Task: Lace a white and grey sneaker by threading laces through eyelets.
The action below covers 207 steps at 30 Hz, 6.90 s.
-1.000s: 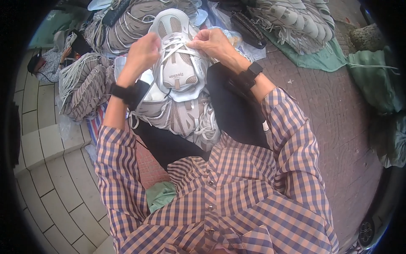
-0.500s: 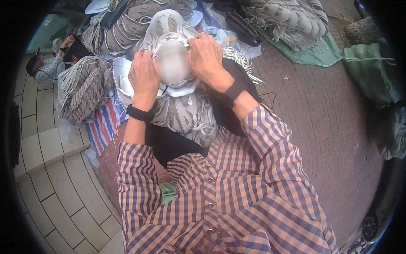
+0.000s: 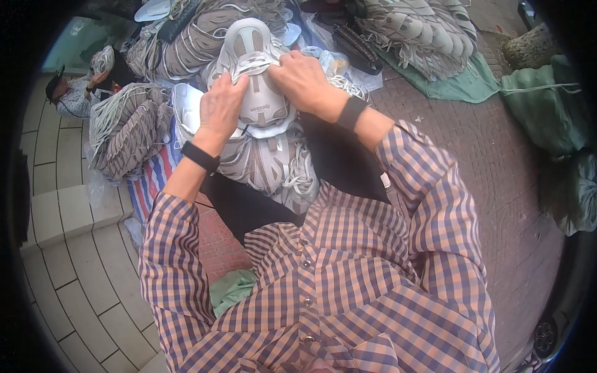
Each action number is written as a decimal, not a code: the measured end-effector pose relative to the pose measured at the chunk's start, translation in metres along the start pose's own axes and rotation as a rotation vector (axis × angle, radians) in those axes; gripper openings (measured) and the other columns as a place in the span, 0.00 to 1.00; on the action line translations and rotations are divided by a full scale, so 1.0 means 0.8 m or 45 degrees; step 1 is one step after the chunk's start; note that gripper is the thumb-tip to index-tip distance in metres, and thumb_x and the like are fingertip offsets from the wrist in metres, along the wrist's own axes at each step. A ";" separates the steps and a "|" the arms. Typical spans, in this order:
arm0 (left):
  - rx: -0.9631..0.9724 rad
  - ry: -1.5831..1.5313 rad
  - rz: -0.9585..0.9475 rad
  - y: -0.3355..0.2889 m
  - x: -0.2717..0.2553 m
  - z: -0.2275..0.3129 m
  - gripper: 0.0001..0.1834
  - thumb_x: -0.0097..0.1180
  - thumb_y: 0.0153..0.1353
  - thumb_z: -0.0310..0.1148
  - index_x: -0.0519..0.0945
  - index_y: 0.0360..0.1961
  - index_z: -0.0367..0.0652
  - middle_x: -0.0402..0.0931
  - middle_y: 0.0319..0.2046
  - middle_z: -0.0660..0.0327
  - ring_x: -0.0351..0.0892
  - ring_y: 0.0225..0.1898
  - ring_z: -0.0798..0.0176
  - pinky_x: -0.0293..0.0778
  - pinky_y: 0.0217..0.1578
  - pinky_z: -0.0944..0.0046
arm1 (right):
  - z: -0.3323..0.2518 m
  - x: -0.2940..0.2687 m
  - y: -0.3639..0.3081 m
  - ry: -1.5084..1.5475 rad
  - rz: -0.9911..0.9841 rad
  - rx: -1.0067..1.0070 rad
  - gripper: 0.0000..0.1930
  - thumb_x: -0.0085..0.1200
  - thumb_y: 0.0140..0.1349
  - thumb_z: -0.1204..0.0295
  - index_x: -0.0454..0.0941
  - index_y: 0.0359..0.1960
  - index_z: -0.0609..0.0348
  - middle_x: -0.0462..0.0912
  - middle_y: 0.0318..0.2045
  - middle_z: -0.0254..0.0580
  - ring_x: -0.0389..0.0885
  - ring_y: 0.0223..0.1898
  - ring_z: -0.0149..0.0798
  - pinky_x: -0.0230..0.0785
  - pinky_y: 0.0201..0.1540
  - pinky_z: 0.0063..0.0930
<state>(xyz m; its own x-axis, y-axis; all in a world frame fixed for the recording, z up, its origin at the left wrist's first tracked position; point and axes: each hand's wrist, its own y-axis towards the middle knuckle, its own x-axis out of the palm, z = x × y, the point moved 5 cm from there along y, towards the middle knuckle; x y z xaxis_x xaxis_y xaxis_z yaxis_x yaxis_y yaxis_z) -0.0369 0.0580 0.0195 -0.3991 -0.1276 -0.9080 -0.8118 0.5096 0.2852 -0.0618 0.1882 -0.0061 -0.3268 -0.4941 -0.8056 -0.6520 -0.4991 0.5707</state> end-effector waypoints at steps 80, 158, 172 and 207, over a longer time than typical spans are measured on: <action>-1.020 -2.167 -0.248 -0.110 -0.013 -0.018 0.12 0.42 0.62 0.28 0.75 0.43 0.35 0.77 0.29 0.61 0.75 0.29 0.71 0.71 0.36 0.73 | 0.079 -0.050 -0.118 0.797 -0.177 0.946 0.08 0.52 0.55 0.70 0.77 0.36 0.58 0.78 0.31 0.44 0.76 0.31 0.44 0.67 0.35 0.32; -2.087 -2.031 1.510 -0.559 -0.020 -0.250 0.14 0.48 0.61 0.24 0.71 0.48 0.36 0.75 0.37 0.62 0.73 0.31 0.74 0.70 0.30 0.77 | 0.285 -0.109 -0.419 1.881 0.698 1.573 0.16 0.52 0.59 0.75 0.70 0.48 0.65 0.78 0.42 0.43 0.76 0.37 0.29 0.70 0.37 0.19; -0.636 -0.885 0.258 -0.020 0.001 -0.022 0.12 0.58 0.47 0.29 0.76 0.35 0.42 0.71 0.35 0.56 0.72 0.39 0.55 0.69 0.40 0.60 | 0.048 0.014 -0.006 0.961 -0.260 0.719 0.06 0.55 0.53 0.73 0.79 0.28 0.64 0.75 0.22 0.35 0.72 0.24 0.26 0.66 0.28 0.22; -1.223 -2.006 0.647 -0.155 -0.039 -0.282 0.17 0.41 0.58 0.21 0.66 0.50 0.28 0.68 0.51 0.47 0.68 0.55 0.56 0.66 0.55 0.59 | 0.028 0.073 0.129 1.069 -0.361 0.566 0.11 0.53 0.44 0.64 0.80 0.19 0.60 0.77 0.14 0.35 0.76 0.18 0.31 0.67 0.25 0.25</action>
<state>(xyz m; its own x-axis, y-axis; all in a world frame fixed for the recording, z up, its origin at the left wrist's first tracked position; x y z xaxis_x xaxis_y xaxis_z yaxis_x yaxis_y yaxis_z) -0.0201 -0.1929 0.0813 -0.3965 0.9169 0.0451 -0.9087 -0.3990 0.1228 -0.1632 0.1238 0.0023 0.3598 -0.8275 -0.4311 -0.8846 -0.4495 0.1245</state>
